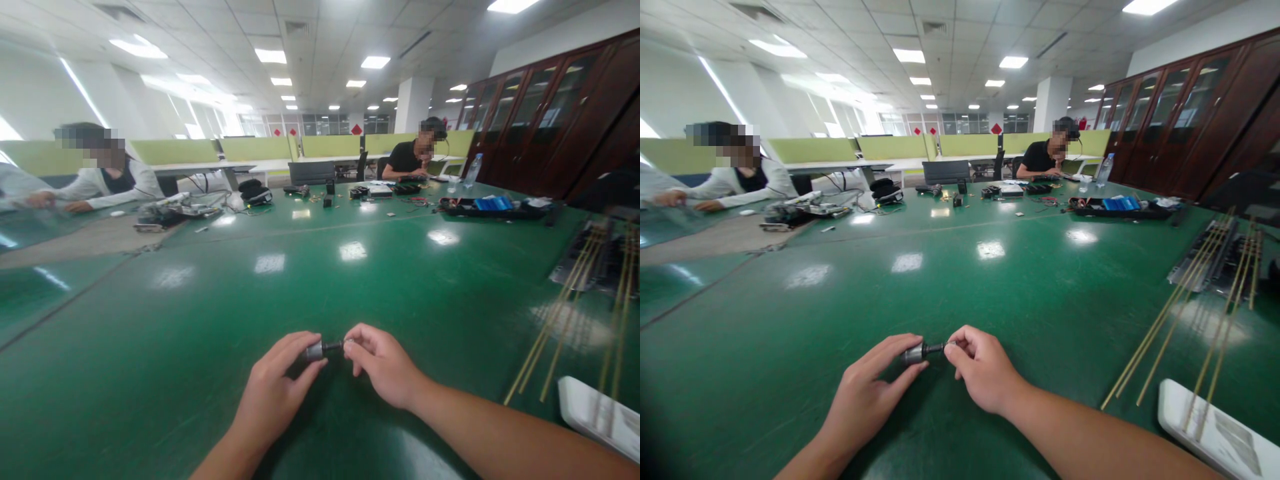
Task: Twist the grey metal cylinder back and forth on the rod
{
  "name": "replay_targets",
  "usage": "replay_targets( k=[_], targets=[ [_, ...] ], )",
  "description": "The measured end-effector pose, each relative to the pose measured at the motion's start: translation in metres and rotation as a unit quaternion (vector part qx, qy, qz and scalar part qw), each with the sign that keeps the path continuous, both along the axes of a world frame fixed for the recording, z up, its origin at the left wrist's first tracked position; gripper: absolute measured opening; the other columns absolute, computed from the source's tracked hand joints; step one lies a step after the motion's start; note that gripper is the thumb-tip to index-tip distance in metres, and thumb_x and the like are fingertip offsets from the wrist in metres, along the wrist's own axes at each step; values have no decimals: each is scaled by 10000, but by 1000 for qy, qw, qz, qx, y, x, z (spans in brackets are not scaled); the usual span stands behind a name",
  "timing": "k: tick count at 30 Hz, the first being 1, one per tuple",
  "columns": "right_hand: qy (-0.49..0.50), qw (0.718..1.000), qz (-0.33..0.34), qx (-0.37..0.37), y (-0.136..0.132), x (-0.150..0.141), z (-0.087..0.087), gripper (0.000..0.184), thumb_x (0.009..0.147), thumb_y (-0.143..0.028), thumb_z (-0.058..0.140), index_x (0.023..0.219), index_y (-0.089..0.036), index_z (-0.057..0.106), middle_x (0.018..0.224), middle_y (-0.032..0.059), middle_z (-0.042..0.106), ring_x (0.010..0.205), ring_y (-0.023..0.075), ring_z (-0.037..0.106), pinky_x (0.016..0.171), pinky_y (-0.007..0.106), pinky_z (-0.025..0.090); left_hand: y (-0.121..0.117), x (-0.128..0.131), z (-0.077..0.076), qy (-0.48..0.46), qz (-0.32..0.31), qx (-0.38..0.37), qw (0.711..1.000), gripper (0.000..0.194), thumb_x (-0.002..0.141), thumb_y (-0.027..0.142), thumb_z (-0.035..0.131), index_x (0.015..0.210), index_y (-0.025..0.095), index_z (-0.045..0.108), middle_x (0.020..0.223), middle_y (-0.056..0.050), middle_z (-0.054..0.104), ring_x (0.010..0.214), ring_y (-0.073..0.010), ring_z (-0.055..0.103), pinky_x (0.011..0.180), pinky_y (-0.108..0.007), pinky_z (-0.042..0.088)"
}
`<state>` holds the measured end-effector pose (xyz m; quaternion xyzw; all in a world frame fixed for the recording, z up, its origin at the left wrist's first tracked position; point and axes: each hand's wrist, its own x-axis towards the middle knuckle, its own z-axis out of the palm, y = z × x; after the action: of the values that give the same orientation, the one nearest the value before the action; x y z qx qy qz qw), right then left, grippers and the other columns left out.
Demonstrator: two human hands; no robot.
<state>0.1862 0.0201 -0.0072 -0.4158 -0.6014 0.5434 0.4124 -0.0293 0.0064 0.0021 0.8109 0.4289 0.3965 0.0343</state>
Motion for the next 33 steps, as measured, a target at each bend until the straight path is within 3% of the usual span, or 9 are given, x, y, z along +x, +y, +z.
replay_targets(
  k=[33],
  targets=[
    [38, 999, -21, -21, 4, 0, 1, 247, 895, -384, 560, 764, -175, 570, 622, -23, 575, 531, 113, 535, 561, 239, 397, 2, -2, 1, -29, 7, -13, 999, 241, 918, 304, 638, 1150, 241, 630, 1108, -49, 665, 1022, -202, 640, 925, -324, 542]
  ],
)
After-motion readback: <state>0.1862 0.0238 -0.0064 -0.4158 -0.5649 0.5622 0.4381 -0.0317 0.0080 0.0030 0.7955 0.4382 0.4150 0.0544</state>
